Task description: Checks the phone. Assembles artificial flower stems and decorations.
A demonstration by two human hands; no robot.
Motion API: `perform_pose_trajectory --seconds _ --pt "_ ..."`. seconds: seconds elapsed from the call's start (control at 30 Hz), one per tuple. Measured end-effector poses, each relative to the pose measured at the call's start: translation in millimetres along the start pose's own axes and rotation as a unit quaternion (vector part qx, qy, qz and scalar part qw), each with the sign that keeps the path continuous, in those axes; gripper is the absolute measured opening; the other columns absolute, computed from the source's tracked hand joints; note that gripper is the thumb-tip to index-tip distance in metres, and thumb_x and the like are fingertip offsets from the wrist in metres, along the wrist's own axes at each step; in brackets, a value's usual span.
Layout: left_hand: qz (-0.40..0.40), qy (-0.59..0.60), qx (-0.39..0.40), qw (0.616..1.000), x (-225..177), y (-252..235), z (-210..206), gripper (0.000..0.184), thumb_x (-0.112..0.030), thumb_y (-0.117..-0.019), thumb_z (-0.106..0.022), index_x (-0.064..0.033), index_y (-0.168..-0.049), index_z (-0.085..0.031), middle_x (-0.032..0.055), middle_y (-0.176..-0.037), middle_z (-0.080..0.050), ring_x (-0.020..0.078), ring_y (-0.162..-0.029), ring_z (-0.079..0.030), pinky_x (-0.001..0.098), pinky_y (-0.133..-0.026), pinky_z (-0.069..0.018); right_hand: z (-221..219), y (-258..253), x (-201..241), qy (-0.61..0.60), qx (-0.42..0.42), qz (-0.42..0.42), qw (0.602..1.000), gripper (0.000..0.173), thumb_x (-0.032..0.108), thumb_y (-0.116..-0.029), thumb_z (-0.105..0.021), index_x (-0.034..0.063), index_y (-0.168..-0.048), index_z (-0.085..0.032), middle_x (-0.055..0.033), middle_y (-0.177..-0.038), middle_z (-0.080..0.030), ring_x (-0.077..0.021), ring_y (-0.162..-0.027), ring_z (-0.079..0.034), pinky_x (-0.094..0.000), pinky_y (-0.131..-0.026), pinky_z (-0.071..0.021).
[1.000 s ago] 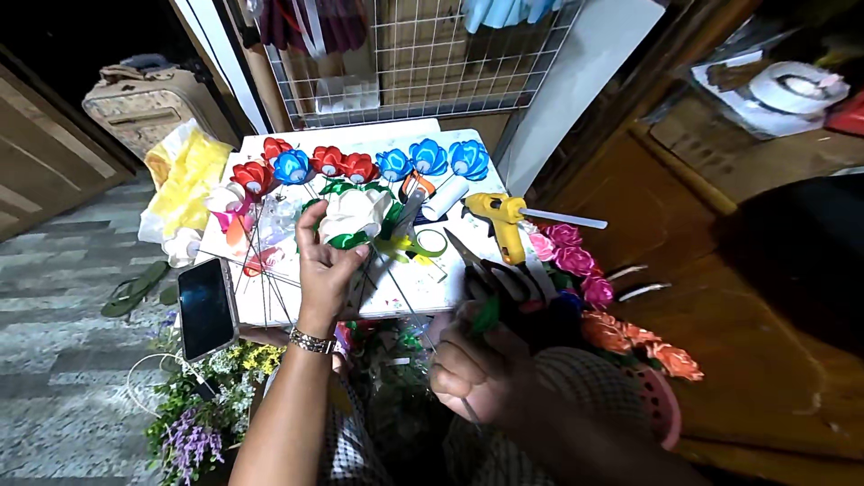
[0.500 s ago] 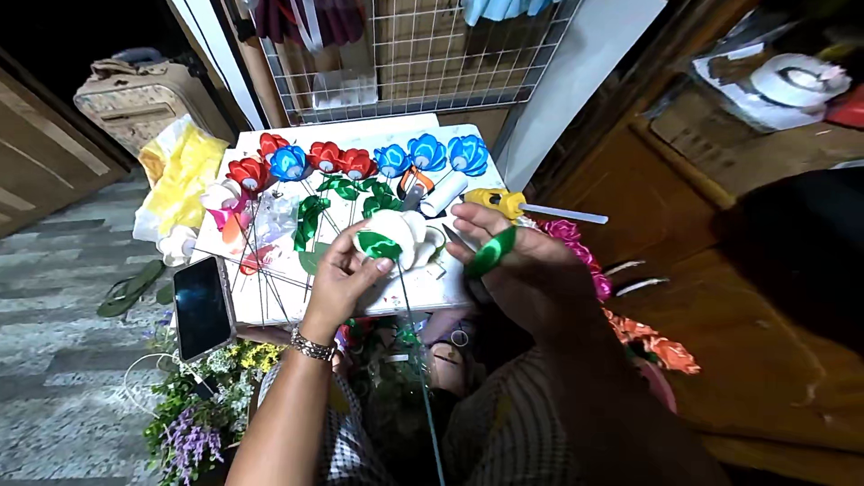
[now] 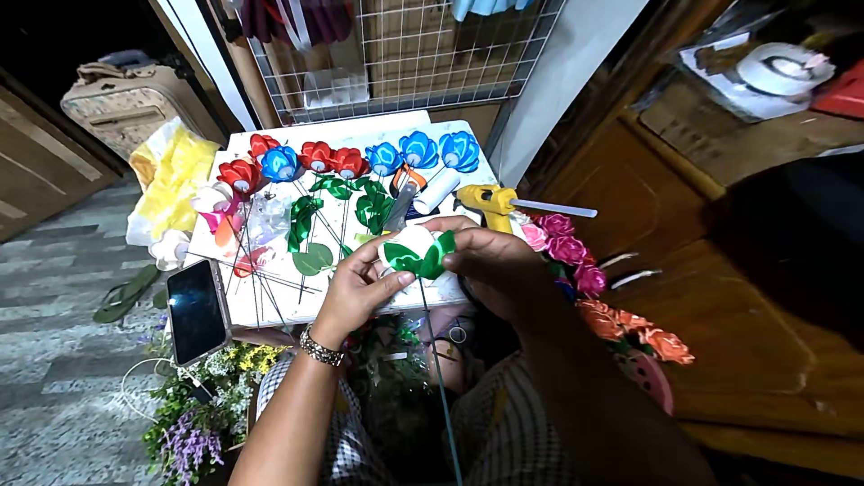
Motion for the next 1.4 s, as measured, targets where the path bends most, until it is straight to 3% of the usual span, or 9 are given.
perform_pose_trajectory --seconds 0.27,0.53,0.67,0.73,0.87,0.93,1.0,1.17,1.4 --pt "0.004 -0.002 0.006 1.0 0 0 0 0.045 -0.006 -0.0923 -0.071 -0.006 -0.136 -0.06 -0.0018 -0.114 -0.072 0.0043 -0.092 -0.07 0.0216 -0.081 -0.0595 0 1 -3 0.022 -0.008 -0.009 1.0 0.009 0.012 -0.0935 -0.068 0.0093 -0.086 -0.071 -0.0023 -0.123 -0.064 -0.0086 -0.101 -0.066 -0.0232 -0.081 -0.059" --pt "0.008 0.002 0.007 1.0 0 0 -1 0.049 -0.008 -0.0902 -0.074 -0.0059 -0.137 -0.059 -0.0014 -0.115 -0.072 0.0046 -0.092 -0.07 0.0216 -0.081 -0.0595 0 0 -5 0.058 -0.03 0.006 0.998 0.011 0.009 -0.0927 -0.067 0.011 -0.082 -0.069 -0.0007 -0.119 -0.066 -0.0077 -0.104 -0.065 -0.0216 -0.081 -0.058" --pt "0.014 -0.008 -0.007 1.0 -1 1 -2 0.05 -0.002 -0.0896 -0.071 -0.004 -0.138 -0.057 0.0007 -0.113 -0.072 0.0054 -0.091 -0.07 0.0224 -0.081 -0.0598 -1 1 -7 0.049 -0.032 0.02 0.998 0.011 0.007 -0.0921 -0.067 0.0104 -0.082 -0.069 -0.0012 -0.118 -0.066 -0.0077 -0.102 -0.065 -0.0211 -0.08 -0.058" --pt "0.018 -0.021 -0.017 0.999 -1 1 -1 0.05 -0.002 -0.0893 -0.07 -0.0042 -0.138 -0.058 0.0002 -0.111 -0.073 0.0047 -0.089 -0.07 0.0216 -0.079 -0.0593 -1 0 -8 0.032 -0.032 0.031 0.998 0.003 0.009 -0.091 -0.07 0.01 -0.089 -0.068 -0.0027 -0.123 -0.065 -0.0097 -0.102 -0.066 -0.0232 -0.079 -0.0593" --pt "0.021 -0.026 -0.021 0.999 -1 0 1 0.05 -0.001 -0.0884 -0.069 -0.0036 -0.137 -0.058 0.0 -0.112 -0.072 0.0048 -0.091 -0.07 0.0223 -0.081 -0.0594 0 0 3 0.151 -0.008 0.123 0.981 0.033 0.025 -0.0925 -0.071 0.0102 -0.119 -0.058 -0.004 -0.145 -0.052 -0.0116 -0.125 -0.058 -0.0269 -0.096 -0.056" --pt "0.024 -0.022 -0.023 0.999 0 0 1 0.05 -0.001 -0.0881 -0.07 -0.0034 -0.136 -0.058 -0.0005 -0.112 -0.073 0.0048 -0.092 -0.07 0.0229 -0.081 -0.0596 -4 2 13 0.265 0.004 0.175 0.948 0.025 0.025 -0.0954 -0.068 0.0061 -0.111 -0.072 -0.0107 -0.146 -0.053 -0.0148 -0.13 -0.055 -0.0279 -0.103 -0.0516" --pt "0.026 -0.02 -0.028 0.999 2 1 1 0.048 -0.001 -0.0879 -0.07 -0.004 -0.135 -0.06 -0.0013 -0.11 -0.073 0.0041 -0.089 -0.07 0.0222 -0.079 -0.0596 -10 3 15 0.334 0.015 0.207 0.92 0.017 0.024 -0.0967 -0.066 0.0123 -0.098 -0.079 -0.0116 -0.141 -0.057 -0.0198 -0.136 -0.047 -0.0318 -0.112 -0.0419" --pt "0.042 -0.014 -0.016 0.999 4 2 4 0.043 -0.014 -0.0945 -0.067 -0.0079 -0.136 -0.06 -0.0039 -0.108 -0.073 0.0019 -0.083 -0.068 0.0196 -0.075 -0.0578 -11 2 11 0.362 0.007 0.251 0.897 0.017 0.023 -0.097 -0.065 0.0128 -0.093 -0.078 -0.0136 -0.135 -0.061 -0.0255 -0.138 -0.046 -0.038 -0.115 -0.0373" --pt "0.038 -0.032 -0.034 0.998 2 1 3 0.054 0.001 -0.0878 -0.068 -0.0053 -0.14 -0.057 0.0004 -0.108 -0.074 0.0039 -0.083 -0.07 0.0209 -0.075 -0.0594 -11 1 5 0.364 -0.015 0.235 0.901 0.013 0.019 -0.093 -0.065 0.0124 -0.09 -0.077 -0.0154 -0.14 -0.058 -0.0258 -0.137 -0.046 -0.0355 -0.112 -0.0397"
Point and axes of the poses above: each hand's wrist, its own y-axis away from the middle knuckle, its own z-axis out of the back of the hand, x = y × z, the point moved 6 cm from there along -y, towards the middle knuckle
